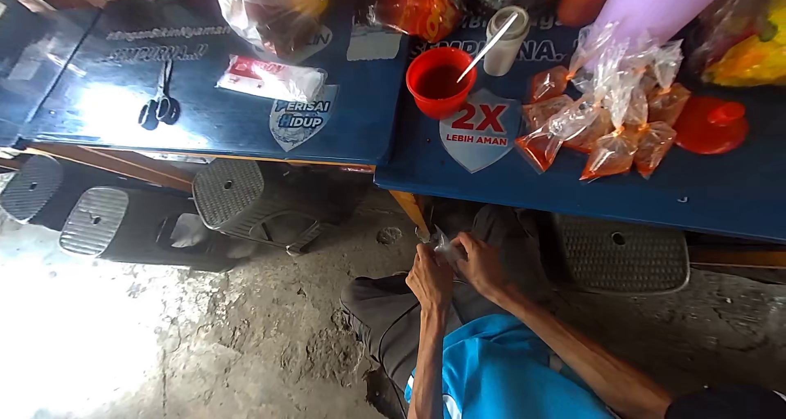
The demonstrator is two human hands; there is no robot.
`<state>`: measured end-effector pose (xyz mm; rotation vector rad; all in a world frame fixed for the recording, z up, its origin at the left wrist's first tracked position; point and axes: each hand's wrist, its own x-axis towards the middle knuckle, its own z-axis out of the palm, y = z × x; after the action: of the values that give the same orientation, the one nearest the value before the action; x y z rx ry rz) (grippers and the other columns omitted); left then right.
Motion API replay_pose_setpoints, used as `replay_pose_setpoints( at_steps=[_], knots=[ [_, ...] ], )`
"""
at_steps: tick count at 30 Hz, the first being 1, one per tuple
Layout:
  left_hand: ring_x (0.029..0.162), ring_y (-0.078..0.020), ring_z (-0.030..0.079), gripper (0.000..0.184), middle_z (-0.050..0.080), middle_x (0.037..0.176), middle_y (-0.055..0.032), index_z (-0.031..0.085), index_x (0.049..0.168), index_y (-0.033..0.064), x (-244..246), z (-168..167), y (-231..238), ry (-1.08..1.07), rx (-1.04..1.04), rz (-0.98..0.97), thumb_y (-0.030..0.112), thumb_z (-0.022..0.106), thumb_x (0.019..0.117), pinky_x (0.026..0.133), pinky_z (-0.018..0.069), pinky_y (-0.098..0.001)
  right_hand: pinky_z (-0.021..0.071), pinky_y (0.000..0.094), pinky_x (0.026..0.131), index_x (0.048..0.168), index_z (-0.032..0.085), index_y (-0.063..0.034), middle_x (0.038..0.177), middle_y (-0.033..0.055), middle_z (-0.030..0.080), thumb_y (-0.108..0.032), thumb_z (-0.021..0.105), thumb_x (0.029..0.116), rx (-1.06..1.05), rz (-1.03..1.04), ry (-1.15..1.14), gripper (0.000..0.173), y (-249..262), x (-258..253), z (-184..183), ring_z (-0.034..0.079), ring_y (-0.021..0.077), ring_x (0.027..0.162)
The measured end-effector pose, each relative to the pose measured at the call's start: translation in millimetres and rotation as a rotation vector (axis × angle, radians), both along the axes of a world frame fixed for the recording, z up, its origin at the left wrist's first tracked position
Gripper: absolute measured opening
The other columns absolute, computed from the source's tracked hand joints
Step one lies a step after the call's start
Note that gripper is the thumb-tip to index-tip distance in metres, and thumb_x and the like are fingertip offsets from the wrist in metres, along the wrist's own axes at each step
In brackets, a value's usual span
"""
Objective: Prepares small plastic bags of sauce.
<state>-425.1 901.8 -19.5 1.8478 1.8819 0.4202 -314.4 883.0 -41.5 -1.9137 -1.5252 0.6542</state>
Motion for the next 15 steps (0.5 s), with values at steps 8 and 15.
replay_pose_setpoints(
  at_steps=[8,15],
  knots=[
    [0.089,-0.0318,0.070,0.034,0.072,0.096,-0.0156,0.066,0.119,-0.0026,-13,1,10,-0.148,-0.055,-0.115,0.019,0.066,0.0922,0.080,0.0547,-0.0514,0.0556,0.0484,0.084,0.122,0.065,-0.0021,0.107,0.0146,0.071,-0.016,0.066,0.0937,-0.269,-0.077,0.105,0.031,9,10,16,0.070,0.0290,0.096],
    [0.128,-0.0371,0.057,0.075,0.063,0.134,-0.0204,0.061,0.131,-0.0028,-41,0,19,-0.263,0.186,-0.610,0.032,0.088,0.0700,0.115,0.0334,-0.0587,0.0543,0.0466,0.087,0.132,0.057,-0.0019,0.108,0.0155,0.069,-0.011,0.077,0.0867,-0.501,-0.009,0.386,0.051,24,22,40,0.067,0.0262,0.095]
  ],
)
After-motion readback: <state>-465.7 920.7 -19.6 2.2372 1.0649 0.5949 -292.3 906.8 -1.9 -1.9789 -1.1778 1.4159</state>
